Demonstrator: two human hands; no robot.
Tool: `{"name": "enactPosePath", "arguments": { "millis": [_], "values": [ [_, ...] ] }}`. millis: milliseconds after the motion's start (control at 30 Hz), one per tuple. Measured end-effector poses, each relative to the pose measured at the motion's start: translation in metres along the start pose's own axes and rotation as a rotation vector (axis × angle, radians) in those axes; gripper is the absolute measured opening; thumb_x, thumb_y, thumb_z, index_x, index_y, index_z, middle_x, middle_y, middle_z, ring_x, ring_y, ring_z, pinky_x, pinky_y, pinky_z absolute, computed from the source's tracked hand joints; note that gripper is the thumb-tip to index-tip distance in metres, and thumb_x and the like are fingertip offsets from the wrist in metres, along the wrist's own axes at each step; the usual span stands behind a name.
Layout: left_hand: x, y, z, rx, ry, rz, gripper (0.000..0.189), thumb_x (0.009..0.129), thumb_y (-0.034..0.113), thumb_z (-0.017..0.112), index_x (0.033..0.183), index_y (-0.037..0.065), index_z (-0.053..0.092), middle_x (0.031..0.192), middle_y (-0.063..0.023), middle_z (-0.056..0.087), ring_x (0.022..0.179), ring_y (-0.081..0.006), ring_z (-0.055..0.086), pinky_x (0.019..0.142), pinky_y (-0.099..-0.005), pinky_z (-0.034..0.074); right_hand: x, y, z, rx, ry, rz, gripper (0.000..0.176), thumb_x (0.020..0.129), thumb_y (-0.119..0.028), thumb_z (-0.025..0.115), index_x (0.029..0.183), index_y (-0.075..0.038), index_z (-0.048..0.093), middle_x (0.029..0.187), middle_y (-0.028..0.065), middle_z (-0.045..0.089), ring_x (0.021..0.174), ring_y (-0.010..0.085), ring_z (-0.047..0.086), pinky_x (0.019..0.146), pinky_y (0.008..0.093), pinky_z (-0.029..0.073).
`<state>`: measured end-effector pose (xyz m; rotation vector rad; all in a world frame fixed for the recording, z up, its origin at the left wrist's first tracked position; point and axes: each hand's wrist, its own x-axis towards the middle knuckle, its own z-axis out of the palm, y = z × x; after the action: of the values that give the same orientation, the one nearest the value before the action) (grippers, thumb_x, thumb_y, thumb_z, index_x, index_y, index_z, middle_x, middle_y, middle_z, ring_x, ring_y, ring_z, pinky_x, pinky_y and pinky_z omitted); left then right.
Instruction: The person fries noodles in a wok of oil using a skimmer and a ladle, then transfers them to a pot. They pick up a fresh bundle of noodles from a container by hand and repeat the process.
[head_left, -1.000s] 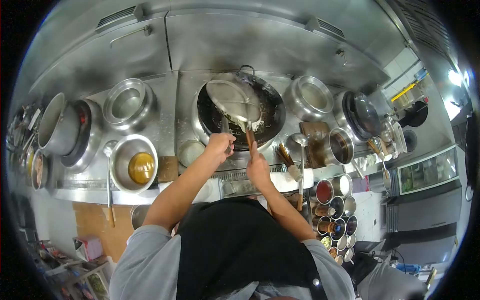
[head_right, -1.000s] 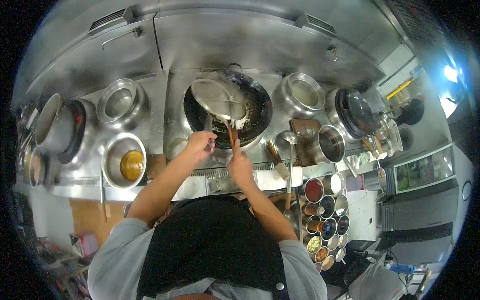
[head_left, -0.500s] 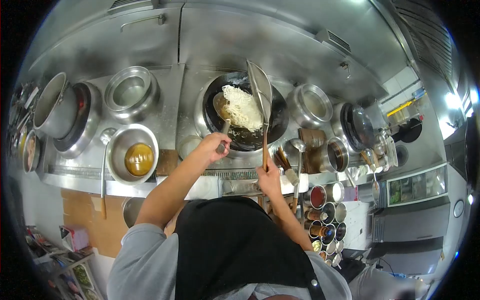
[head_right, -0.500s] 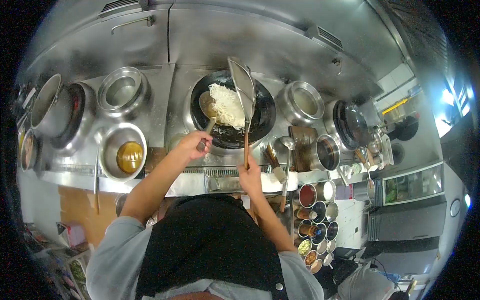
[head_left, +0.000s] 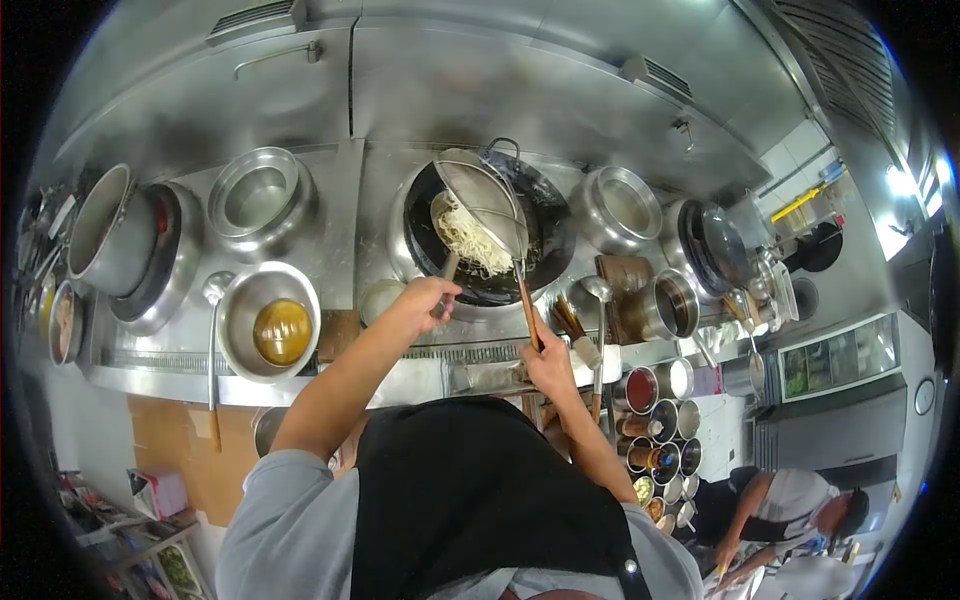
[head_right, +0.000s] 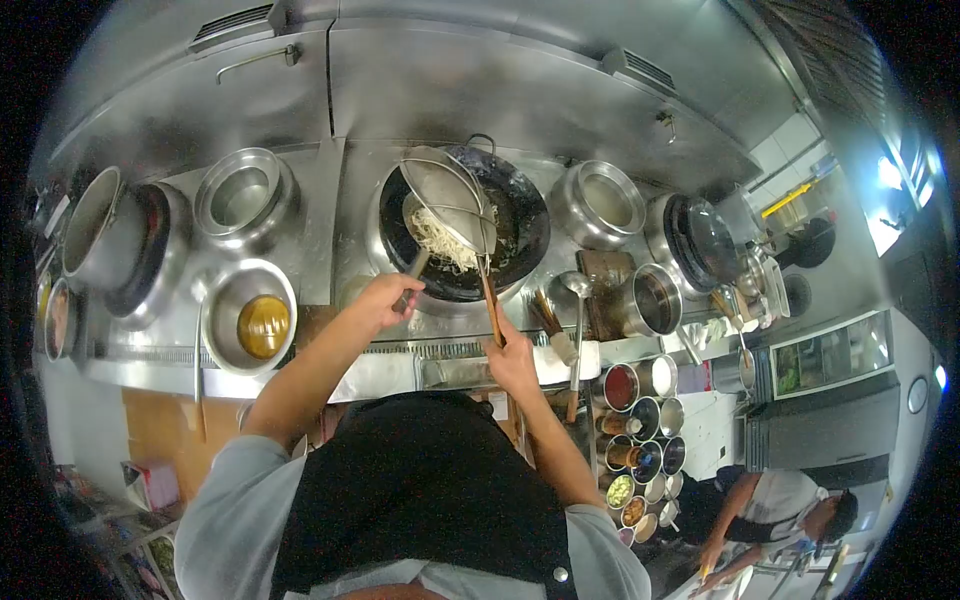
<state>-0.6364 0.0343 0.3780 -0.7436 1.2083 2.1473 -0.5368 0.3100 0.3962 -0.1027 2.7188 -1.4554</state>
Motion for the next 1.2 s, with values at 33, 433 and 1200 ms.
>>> {"name": "enactPosePath", "arguments": {
  "millis": [33,433,1200],
  "values": [
    [0.003,-0.003,-0.003,0.004,-0.007,0.017,0.013,0.089,0.003,0.072,0.086,0.007,0.060,0.072,-0.0063,0.056,0.062,-0.0188,0.055,0.052,-0.0331,0.045,-0.004,-0.008,-0.003,-0.049,0.005,0.003,0.074,0.093,-0.006,0.065,0.163,-0.006,0.040,0.101,0.0155,0.073,0.078,0.0154,0.057,0.075,0.0313,0.051],
    [0.010,-0.020,-0.033,-0.010,-0.102,0.113,0.011,0.084,-0.001,0.068,0.084,0.003,0.058,0.072,-0.0062,0.056,0.058,-0.0169,0.054,0.050,-0.0292,0.043,-0.007,-0.023,-0.049,0.174,0.053,0.195,0.048,0.097,-0.008,0.066,0.144,-0.003,0.056,0.100,0.0054,0.066,0.087,0.0119,0.059,0.080,0.0300,0.052],
    [-0.078,0.146,0.030,0.082,-0.301,0.310,0.040,0.090,0.003,0.065,0.127,-0.011,0.057,0.094,-0.0122,0.066,0.064,-0.0125,0.053,0.050,-0.0257,0.042,0.130,0.077,-0.091,0.353,-0.355,0.485,0.013,0.104,-0.017,0.060,0.109,-0.009,0.051,0.071,0.0002,0.053,0.051,0.0117,0.051,0.042,0.0329,0.044]
  ]
}}
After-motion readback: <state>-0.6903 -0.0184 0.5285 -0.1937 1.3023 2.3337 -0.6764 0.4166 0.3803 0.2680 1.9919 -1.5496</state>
